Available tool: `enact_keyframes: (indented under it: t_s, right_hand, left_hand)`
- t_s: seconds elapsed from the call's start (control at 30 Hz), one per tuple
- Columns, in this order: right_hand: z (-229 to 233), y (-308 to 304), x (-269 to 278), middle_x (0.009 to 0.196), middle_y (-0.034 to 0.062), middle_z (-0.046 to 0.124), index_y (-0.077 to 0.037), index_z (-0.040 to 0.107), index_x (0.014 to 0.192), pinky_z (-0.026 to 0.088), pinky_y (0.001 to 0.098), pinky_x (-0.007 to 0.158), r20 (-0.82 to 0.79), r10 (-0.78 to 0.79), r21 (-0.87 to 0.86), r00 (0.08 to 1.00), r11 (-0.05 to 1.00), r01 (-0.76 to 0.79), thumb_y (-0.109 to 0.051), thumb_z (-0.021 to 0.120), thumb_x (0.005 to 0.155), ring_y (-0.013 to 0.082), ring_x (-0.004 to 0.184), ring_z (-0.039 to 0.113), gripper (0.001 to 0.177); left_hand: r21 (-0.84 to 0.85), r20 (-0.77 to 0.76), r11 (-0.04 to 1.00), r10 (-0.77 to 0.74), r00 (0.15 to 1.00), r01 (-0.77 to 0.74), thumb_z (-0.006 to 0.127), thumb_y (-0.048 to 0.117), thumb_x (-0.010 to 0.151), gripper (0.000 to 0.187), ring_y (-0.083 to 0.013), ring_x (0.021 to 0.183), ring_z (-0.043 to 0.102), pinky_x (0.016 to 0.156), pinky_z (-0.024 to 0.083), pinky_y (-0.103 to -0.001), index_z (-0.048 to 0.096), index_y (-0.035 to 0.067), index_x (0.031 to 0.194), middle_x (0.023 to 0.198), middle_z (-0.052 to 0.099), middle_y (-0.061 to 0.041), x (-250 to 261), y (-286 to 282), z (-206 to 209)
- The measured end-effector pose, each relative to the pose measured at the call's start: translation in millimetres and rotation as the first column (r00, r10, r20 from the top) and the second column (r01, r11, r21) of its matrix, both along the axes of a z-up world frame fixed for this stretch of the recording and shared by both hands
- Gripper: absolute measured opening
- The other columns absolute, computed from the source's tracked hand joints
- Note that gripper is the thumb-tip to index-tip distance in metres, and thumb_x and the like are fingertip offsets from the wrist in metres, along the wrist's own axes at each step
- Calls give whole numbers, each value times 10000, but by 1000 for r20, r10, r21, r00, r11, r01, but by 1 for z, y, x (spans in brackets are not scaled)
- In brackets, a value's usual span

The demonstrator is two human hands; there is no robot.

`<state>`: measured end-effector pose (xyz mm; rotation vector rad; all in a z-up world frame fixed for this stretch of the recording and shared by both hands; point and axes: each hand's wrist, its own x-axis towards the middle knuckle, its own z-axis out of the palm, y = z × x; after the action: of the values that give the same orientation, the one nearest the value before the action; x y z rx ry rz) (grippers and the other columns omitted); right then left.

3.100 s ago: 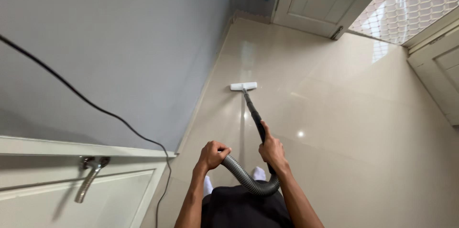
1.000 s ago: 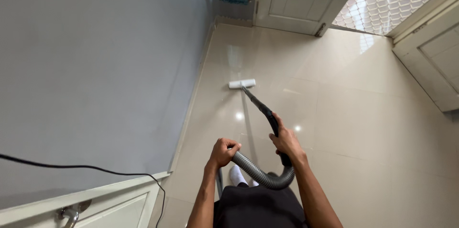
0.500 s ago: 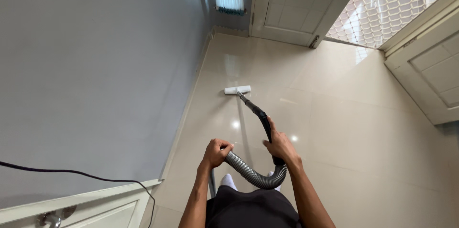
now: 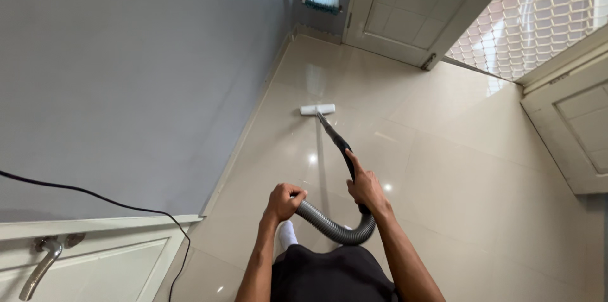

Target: The person vacuums the tiled floor in a room using a canister vacuum cleaner, moving the floor nozzle along the edges of the walls and doorways.

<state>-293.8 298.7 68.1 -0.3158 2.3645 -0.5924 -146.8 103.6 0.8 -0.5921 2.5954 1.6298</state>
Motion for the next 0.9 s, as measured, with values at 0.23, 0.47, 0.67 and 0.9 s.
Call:
enact_keyframes:
  t_s: [0.23,0.47,0.67,0.9]
  right_hand:
    - [-16,22,-9,777,177,694,-382,113,1620,620,449,513,-68,125,61,990,991,-120,33,572,877,286,561,705,967]
    - [-69,38,-38,766,193,690,-380,90,1624,589,495,568,-111,138,21,984,990,-136,26,574,885,345,640,708,972]
    - [-19,76,-22,801,208,703,-373,74,1627,597,491,597,-52,149,86,987,986,-144,-19,571,909,368,664,736,942]
    - [-64,78,-45,817,215,698,-377,76,1622,600,529,616,-135,95,59,986,994,-88,-22,583,913,376,707,719,941]
  left_hand:
    - [128,-23,989,73,997,-69,649,260,816,306,-173,491,524,535,428,-358,708,30,623,494,568,-69,2,21,-12]
    - [-76,31,993,98,995,-95,664,296,791,273,-195,517,590,560,472,-358,776,76,674,558,654,-47,-4,52,-18]
    - [57,39,998,38,999,-40,646,297,828,313,-226,521,580,566,462,-380,753,45,677,542,627,-98,-9,61,-19]
    - [-23,66,998,65,996,-64,657,302,800,289,-219,559,651,606,521,-373,796,64,712,604,709,-78,-20,79,-22]
